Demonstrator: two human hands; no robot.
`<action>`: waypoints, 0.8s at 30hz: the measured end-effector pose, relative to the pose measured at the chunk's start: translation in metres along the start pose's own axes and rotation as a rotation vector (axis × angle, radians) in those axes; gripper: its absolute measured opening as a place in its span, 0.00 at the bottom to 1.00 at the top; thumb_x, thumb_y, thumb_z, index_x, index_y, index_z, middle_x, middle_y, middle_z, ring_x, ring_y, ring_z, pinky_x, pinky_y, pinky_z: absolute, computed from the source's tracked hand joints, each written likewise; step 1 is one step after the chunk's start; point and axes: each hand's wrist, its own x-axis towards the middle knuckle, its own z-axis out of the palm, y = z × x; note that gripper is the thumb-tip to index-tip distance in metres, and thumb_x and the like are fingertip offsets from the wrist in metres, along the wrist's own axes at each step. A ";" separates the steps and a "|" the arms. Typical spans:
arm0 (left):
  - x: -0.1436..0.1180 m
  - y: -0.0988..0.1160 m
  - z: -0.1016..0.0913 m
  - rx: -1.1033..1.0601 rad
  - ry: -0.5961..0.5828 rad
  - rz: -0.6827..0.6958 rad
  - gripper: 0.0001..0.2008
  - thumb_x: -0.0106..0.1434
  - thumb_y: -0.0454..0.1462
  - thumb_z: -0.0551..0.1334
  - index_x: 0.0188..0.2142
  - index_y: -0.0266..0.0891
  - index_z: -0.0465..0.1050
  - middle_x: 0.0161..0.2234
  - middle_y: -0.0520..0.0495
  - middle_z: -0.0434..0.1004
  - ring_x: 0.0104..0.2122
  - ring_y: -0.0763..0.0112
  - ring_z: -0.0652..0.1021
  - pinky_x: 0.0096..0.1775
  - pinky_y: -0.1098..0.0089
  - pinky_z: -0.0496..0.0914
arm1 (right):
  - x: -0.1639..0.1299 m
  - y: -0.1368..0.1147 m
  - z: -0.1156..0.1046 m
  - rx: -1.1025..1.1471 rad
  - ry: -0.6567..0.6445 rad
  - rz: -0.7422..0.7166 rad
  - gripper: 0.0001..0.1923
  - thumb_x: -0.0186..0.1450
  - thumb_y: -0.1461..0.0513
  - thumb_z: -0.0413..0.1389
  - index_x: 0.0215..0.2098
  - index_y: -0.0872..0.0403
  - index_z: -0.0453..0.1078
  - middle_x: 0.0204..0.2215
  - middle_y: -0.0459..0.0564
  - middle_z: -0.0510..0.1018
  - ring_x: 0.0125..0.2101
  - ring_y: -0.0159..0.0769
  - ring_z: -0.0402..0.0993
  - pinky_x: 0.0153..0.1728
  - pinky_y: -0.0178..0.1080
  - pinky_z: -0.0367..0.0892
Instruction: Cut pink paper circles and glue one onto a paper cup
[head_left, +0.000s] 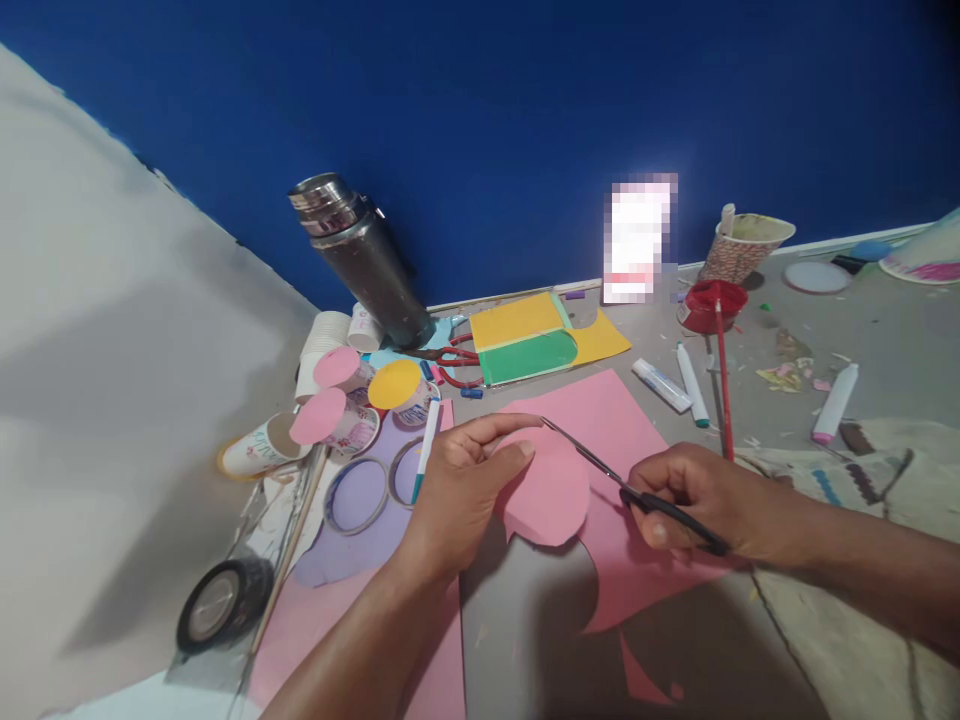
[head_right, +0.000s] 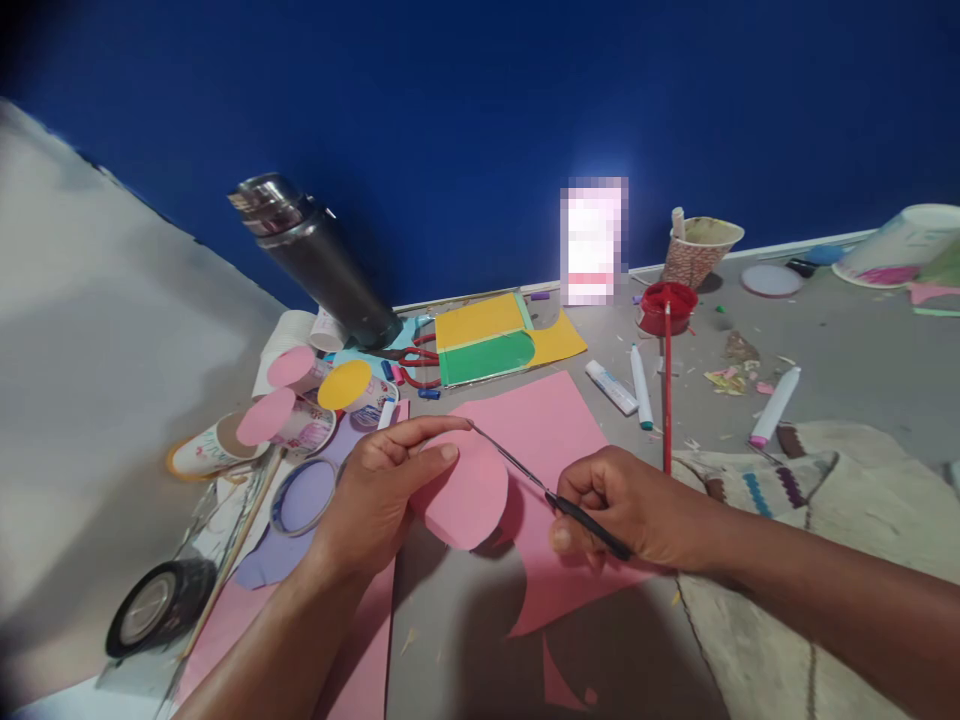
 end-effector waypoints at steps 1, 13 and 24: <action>0.000 0.000 0.000 -0.004 -0.001 -0.001 0.13 0.53 0.38 0.73 0.39 0.40 0.85 0.25 0.50 0.78 0.23 0.77 0.73 0.27 0.77 0.63 | 0.000 0.000 0.000 -0.003 0.002 0.002 0.27 0.48 0.42 0.69 0.22 0.55 0.68 0.14 0.44 0.73 0.15 0.24 0.59 0.18 0.29 0.54; 0.000 0.000 0.001 -0.080 0.058 0.014 0.14 0.52 0.38 0.73 0.38 0.38 0.82 0.28 0.49 0.79 0.26 0.72 0.76 0.29 0.74 0.67 | 0.001 0.007 -0.002 -0.034 0.000 -0.096 0.28 0.52 0.41 0.67 0.24 0.55 0.67 0.16 0.46 0.74 0.16 0.26 0.62 0.18 0.29 0.54; -0.001 0.000 0.003 -0.104 0.045 0.017 0.14 0.53 0.38 0.73 0.40 0.38 0.81 0.29 0.49 0.79 0.26 0.72 0.77 0.30 0.73 0.67 | 0.001 0.006 -0.001 -0.007 -0.009 -0.068 0.28 0.51 0.41 0.68 0.23 0.54 0.67 0.16 0.46 0.74 0.16 0.27 0.65 0.18 0.30 0.56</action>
